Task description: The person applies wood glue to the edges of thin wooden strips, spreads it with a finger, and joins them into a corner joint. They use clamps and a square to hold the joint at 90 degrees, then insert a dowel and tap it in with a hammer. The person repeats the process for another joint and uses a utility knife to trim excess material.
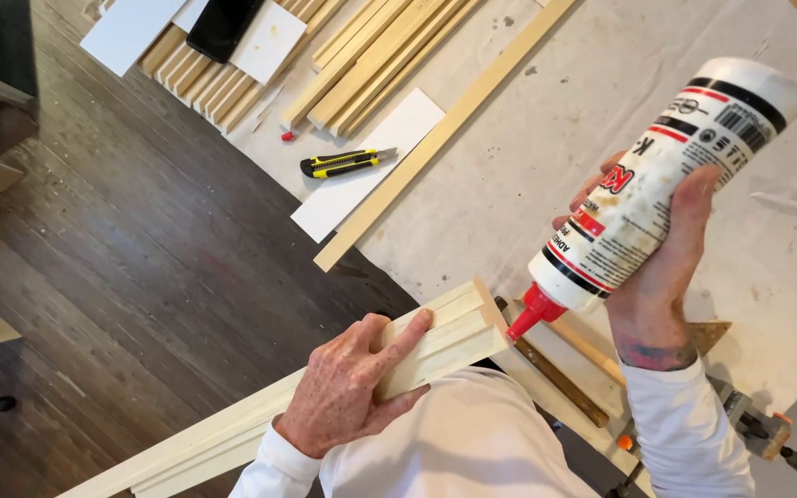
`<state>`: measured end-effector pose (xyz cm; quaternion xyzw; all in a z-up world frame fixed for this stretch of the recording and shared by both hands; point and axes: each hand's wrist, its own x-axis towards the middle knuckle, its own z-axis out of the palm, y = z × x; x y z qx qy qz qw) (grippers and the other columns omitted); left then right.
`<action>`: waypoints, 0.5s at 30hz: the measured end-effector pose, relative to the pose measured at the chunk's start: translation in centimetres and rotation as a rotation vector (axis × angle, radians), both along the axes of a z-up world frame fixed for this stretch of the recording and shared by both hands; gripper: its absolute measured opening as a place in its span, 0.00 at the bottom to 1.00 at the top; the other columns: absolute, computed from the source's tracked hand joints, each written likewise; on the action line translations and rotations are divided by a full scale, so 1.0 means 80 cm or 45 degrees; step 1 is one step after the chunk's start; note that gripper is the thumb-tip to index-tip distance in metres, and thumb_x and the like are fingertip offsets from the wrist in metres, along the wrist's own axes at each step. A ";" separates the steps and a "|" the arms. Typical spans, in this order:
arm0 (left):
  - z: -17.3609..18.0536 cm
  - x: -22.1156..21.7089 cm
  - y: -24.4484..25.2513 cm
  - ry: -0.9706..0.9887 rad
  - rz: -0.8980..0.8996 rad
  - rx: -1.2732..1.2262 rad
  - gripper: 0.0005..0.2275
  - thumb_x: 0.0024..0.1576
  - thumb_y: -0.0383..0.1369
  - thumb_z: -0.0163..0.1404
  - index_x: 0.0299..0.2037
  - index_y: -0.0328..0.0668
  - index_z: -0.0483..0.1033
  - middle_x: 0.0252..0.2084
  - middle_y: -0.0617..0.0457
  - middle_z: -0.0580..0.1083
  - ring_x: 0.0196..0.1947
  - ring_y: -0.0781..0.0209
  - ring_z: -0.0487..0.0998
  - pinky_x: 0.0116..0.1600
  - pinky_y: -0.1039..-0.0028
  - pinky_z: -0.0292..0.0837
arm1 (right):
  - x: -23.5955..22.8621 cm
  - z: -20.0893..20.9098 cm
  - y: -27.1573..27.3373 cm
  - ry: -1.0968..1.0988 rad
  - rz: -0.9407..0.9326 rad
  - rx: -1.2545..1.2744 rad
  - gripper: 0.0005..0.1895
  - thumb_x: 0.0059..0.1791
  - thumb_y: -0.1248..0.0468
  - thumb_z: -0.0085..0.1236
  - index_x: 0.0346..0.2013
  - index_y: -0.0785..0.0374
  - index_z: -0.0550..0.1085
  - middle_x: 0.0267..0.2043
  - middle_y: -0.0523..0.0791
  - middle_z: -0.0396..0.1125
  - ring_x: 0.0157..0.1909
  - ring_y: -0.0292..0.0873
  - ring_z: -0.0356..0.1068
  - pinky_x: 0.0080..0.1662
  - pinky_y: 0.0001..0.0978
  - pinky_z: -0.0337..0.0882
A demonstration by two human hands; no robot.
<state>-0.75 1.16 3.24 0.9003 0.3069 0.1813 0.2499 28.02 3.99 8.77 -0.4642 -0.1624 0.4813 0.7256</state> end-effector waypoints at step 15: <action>-0.001 -0.003 0.002 0.028 -0.030 -0.020 0.28 0.59 0.51 0.43 0.67 0.47 0.58 0.37 0.51 0.62 0.32 0.55 0.68 0.36 0.67 0.69 | 0.002 -0.003 -0.004 0.017 -0.080 -0.090 0.39 0.34 0.38 0.64 0.51 0.54 0.66 0.34 0.42 0.69 0.30 0.44 0.71 0.33 0.45 0.77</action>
